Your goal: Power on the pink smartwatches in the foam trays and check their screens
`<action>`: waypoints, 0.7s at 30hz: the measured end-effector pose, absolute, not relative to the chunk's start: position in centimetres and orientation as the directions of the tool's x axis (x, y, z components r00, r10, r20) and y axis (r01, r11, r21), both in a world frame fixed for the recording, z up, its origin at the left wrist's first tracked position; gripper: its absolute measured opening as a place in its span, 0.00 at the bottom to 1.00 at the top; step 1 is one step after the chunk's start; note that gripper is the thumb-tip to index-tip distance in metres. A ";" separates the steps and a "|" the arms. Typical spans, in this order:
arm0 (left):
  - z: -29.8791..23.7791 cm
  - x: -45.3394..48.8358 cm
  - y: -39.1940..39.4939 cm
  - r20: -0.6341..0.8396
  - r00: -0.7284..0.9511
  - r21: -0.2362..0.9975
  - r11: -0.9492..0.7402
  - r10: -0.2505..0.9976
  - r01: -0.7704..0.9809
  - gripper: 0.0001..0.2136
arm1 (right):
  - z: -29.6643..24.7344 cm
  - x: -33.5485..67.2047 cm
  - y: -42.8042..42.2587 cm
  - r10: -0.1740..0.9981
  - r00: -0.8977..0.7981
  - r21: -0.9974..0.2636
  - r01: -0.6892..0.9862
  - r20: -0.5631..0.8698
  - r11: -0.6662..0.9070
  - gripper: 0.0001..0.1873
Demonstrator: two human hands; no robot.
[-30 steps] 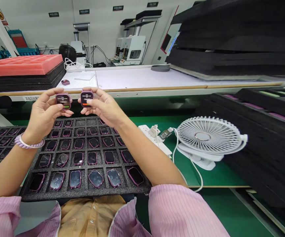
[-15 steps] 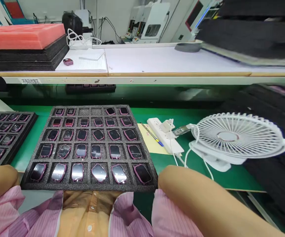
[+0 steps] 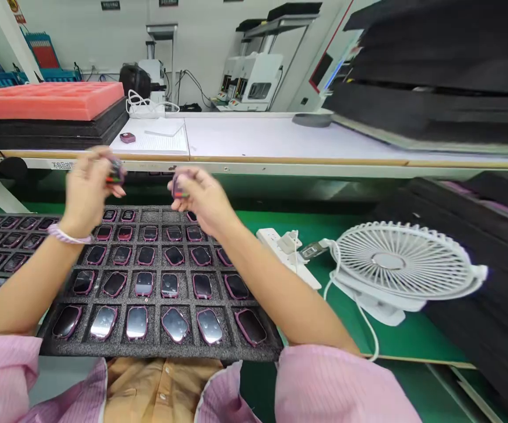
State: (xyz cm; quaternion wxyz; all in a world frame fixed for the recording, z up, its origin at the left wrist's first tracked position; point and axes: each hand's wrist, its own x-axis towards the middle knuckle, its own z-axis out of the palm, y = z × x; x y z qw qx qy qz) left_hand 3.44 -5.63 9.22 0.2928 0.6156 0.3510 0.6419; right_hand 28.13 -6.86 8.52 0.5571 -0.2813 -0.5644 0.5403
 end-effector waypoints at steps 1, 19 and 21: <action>7.9 4.3 -4.8 0.399 -0.007 0.916 -0.398 0.917 0.059 0.15 | 7.1 27.5 -5.5 0.948 -0.244 -0.960 -0.239 0.205 0.146 0.25; 0.2 4.7 -0.9 0.154 0.264 0.641 -0.300 0.952 0.706 0.26 | -2.7 27.5 1.4 0.892 -0.421 -0.863 0.377 0.164 0.336 0.34; 0.1 4.8 -0.8 0.150 0.264 0.581 -0.301 0.953 0.757 0.28 | -2.9 27.4 2.0 0.889 -0.416 -0.791 0.471 0.192 0.391 0.32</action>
